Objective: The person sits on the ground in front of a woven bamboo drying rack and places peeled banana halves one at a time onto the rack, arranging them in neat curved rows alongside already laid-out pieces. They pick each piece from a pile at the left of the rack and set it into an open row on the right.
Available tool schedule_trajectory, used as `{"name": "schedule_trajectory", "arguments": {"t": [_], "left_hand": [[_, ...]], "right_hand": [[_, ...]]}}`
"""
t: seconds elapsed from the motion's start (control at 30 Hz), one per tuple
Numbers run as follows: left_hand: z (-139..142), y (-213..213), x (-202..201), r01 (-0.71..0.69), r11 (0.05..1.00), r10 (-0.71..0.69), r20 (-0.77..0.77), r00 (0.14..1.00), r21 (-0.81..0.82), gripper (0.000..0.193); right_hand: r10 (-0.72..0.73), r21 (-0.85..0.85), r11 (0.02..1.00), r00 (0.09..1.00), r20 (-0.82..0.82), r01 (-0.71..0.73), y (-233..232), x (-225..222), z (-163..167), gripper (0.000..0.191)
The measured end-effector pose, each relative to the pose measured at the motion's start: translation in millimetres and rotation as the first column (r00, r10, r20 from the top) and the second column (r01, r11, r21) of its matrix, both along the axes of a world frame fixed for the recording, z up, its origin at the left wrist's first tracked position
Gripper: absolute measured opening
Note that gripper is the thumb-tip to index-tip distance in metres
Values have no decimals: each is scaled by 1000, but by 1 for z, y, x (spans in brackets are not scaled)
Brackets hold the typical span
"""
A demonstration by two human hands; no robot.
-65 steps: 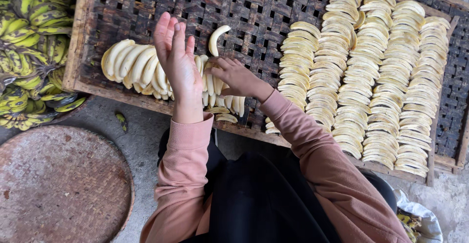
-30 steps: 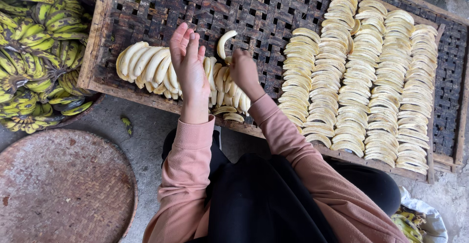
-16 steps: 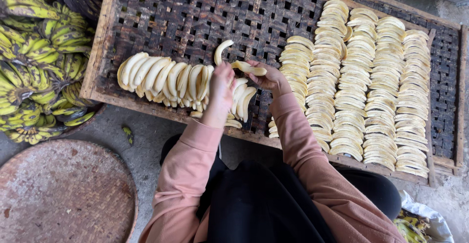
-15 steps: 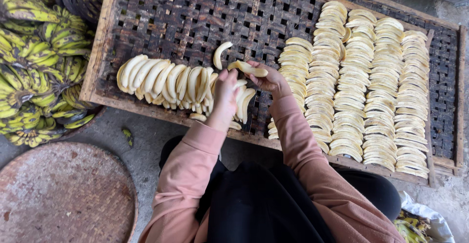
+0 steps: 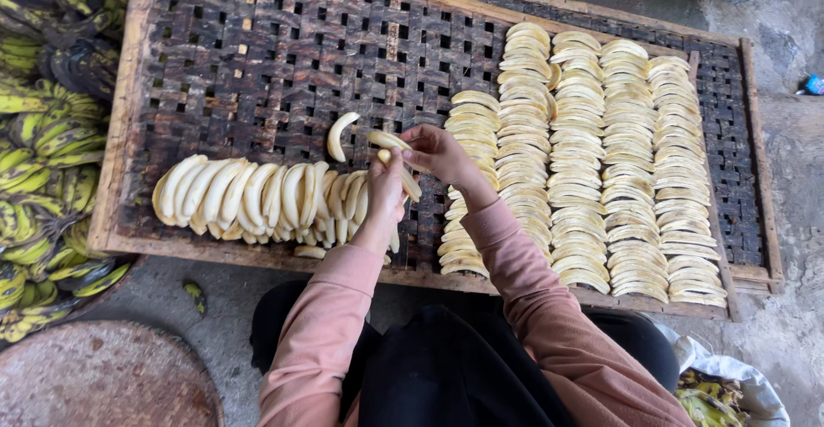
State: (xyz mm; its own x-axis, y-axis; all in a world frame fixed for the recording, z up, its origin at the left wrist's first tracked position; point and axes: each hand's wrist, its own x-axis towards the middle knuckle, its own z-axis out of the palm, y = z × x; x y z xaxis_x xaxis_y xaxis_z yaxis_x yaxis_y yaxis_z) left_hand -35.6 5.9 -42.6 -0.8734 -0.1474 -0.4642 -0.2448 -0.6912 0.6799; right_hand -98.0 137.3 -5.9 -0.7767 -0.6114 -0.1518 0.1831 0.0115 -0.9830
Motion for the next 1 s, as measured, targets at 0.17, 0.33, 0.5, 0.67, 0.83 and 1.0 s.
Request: {"name": "schedule_trajectory", "arguments": {"t": [0.17, 0.33, 0.5, 0.67, 0.83, 1.0], "left_hand": [[-9, -3, -6, -123, 973, 123, 9, 992, 196, 38], [-15, -2, -10, -122, 977, 105, 103, 989, 176, 40], [-10, -2, -3, -45, 993, 40, 51, 998, 107, 38], [-6, -2, -8, -21, 999, 18, 53, 998, 47, 33], [-5, 4, -7, 68, 995, -69, -14, 998, -78, 30], [-8, 8, -3, 151, 875, -196, -50, 979, -460, 23]], "right_hand": [[32, 88, 996, 980, -199, -15, 5, -14, -6, 24], [-189, 217, 944, 946, -264, 249, 37, -90, -10, 19], [-118, 414, 807, 802, -586, 421, 76, -160, -14, 16], [-3, 523, 703, 738, -675, 482, 92, -174, -30, 13], [84, 615, 604, 728, -680, 506, 91, -170, -27, 13], [333, 69, 942, 942, -50, -329, 54, -99, 3, 42]]}}
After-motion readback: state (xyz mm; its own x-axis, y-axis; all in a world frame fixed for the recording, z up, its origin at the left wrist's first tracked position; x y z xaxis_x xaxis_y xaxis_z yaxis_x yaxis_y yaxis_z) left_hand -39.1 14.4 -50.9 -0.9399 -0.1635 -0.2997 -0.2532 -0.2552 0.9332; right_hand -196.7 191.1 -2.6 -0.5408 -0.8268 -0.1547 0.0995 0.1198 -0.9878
